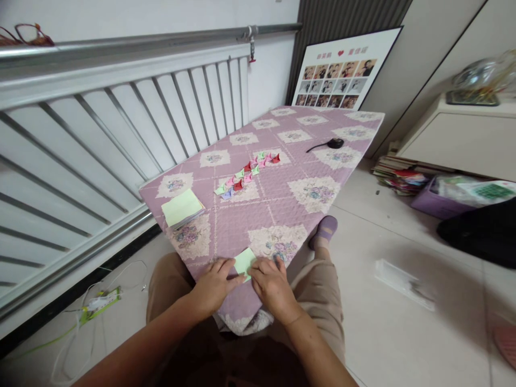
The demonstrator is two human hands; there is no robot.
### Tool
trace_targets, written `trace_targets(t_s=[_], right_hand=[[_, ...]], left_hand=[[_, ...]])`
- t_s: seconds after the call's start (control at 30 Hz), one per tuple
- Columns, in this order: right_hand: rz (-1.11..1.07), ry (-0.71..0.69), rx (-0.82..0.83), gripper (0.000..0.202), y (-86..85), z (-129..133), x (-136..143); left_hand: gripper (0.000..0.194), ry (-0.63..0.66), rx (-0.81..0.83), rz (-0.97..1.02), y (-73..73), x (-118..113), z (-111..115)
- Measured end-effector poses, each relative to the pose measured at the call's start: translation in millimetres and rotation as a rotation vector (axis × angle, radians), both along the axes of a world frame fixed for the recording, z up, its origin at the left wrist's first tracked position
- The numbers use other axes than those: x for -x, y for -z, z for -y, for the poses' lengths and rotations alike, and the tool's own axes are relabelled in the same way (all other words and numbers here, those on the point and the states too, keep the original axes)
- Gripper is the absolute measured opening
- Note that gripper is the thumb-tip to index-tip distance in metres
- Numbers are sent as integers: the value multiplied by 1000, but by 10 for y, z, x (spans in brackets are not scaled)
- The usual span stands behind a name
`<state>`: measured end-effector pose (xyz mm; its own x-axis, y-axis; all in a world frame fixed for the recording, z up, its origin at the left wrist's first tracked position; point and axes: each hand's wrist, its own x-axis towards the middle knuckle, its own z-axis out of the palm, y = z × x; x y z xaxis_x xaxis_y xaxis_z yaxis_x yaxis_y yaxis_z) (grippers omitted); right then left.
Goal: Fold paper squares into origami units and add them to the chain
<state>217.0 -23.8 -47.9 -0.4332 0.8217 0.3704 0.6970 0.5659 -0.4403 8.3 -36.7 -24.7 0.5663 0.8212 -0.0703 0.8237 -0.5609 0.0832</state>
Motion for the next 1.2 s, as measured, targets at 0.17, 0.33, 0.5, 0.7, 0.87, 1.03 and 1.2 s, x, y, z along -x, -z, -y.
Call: trace_targets(t_s=[0.17,0.33,0.5,0.7,0.87,1.03,1.2], right_hand=[[21,6,-23,28,37,24,-7],[52,-11,-34,25,72,58,-60],[70,3,-71,23,51,108,-70],[139,-75,-65,41,54,243,75],[261,-54,-36,52,153,237,-70],[277,36,-32,48,205,145,-271],[256,91,-29,46,274,122,-316]], left_hand=[[42,1,-5,-19,-24,-1,-4],[44,-5,3,-41,-24,-15,5],[43,7,18,-29,-41,-22,28],[37,17,10,-20,8,-16,47],[44,-8,14,-8,105,-12,56],[46,-122,54,21,151,-81,95],[49,-201,98,99,195,-154,184]])
